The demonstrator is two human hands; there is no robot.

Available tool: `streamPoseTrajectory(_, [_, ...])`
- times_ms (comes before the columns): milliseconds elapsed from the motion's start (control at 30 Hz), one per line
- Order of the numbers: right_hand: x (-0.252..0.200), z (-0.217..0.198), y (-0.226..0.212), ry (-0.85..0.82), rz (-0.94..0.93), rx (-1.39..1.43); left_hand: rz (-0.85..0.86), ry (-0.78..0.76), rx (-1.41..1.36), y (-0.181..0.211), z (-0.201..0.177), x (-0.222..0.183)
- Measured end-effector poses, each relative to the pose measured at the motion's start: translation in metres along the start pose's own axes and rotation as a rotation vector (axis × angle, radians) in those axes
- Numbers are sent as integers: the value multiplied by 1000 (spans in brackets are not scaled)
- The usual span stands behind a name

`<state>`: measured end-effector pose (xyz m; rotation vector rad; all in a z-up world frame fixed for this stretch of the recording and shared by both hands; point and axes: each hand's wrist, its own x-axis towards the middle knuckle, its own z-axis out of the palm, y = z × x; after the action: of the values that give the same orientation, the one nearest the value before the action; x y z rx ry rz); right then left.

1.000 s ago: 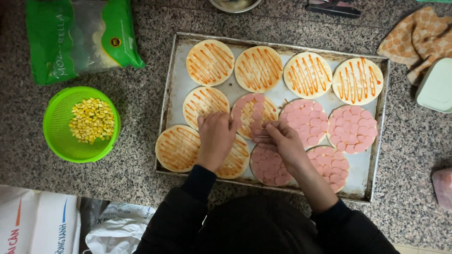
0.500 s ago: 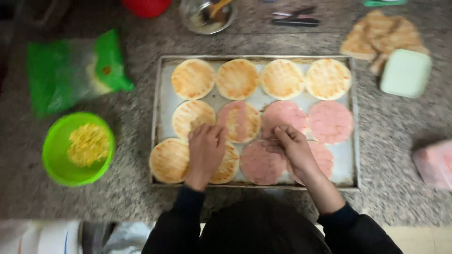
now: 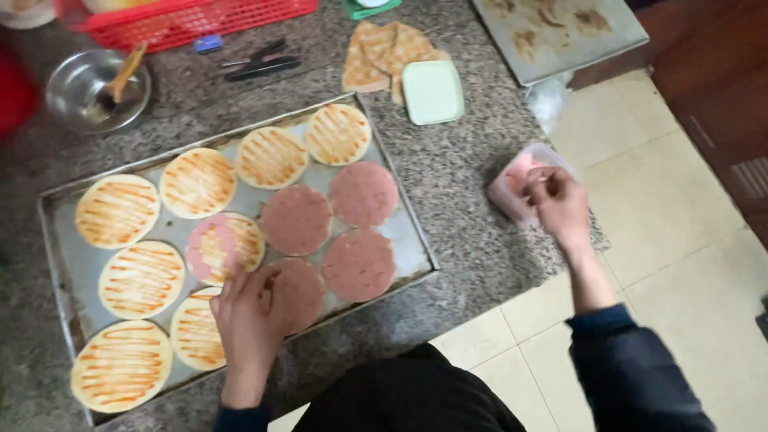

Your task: Placing and tearing ham slices to fit onto small dough rounds on a baking tray.

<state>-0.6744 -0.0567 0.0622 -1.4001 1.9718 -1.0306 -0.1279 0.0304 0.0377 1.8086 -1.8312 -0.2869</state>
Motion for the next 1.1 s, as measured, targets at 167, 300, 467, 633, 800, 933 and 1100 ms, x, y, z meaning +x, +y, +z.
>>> streamPoseTrajectory(167, [51,-49,47,-199,105,-667,39,-24,-24,52,5,-12])
streamPoseTrajectory(300, [64,-39,56,-484,-158,-772,60,-61,-11,73,16,-20])
streamPoseTrajectory(467, [60,-45,26,-564,-163,-761,2,-148,-39,103,18,-20])
streamPoseTrajectory(633, [65,-63,21,-452,-123,-476,42,-160,-23,117,24,-21])
streamPoseTrajectory(800, [72,-75,35,-332,-4,-110,14,-203,-31,125,26,-20])
streamPoseTrajectory(933, [66,-69,39,-343,231,638,-2,-239,-21,130,31,-16])
streamPoseTrajectory(1100, [33,-16,2,-354,492,942,77,-188,-98,165,26,7])
